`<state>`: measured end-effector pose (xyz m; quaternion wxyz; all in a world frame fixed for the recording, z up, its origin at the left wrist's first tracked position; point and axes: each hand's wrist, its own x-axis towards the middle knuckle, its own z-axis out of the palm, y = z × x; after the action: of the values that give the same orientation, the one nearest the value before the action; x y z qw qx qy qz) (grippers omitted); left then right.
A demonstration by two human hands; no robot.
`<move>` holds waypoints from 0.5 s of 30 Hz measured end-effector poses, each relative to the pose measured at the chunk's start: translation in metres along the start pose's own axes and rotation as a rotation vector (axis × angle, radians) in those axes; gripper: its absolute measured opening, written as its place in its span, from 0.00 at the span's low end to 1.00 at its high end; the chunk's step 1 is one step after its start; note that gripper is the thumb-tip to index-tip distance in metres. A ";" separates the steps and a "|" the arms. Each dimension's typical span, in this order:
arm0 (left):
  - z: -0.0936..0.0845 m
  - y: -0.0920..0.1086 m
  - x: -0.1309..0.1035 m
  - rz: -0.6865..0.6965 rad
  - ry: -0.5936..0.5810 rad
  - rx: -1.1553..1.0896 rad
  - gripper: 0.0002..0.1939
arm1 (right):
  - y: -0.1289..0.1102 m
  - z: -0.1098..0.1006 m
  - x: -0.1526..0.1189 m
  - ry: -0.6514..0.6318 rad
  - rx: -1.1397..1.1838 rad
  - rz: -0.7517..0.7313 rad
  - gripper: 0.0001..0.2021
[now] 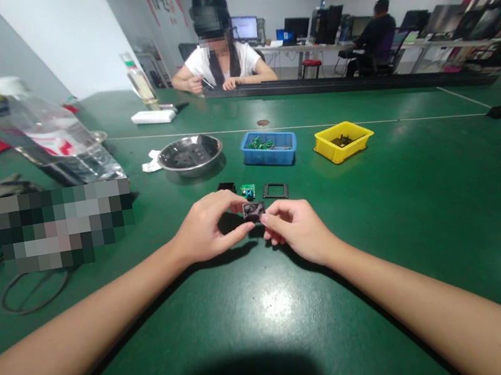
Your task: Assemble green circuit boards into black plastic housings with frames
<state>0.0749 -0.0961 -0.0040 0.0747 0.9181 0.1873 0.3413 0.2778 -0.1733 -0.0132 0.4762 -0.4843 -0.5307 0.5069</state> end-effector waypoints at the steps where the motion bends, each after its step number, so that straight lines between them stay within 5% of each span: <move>1: 0.000 0.000 0.000 0.001 -0.001 0.000 0.14 | 0.000 0.000 0.000 0.001 0.002 0.001 0.22; 15: 0.000 0.000 0.000 0.043 0.001 0.018 0.13 | 0.000 0.001 -0.001 -0.029 -0.024 -0.024 0.14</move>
<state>0.0748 -0.0962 -0.0044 0.0591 0.9223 0.1708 0.3416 0.2764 -0.1746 -0.0134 0.4689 -0.4762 -0.5494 0.5016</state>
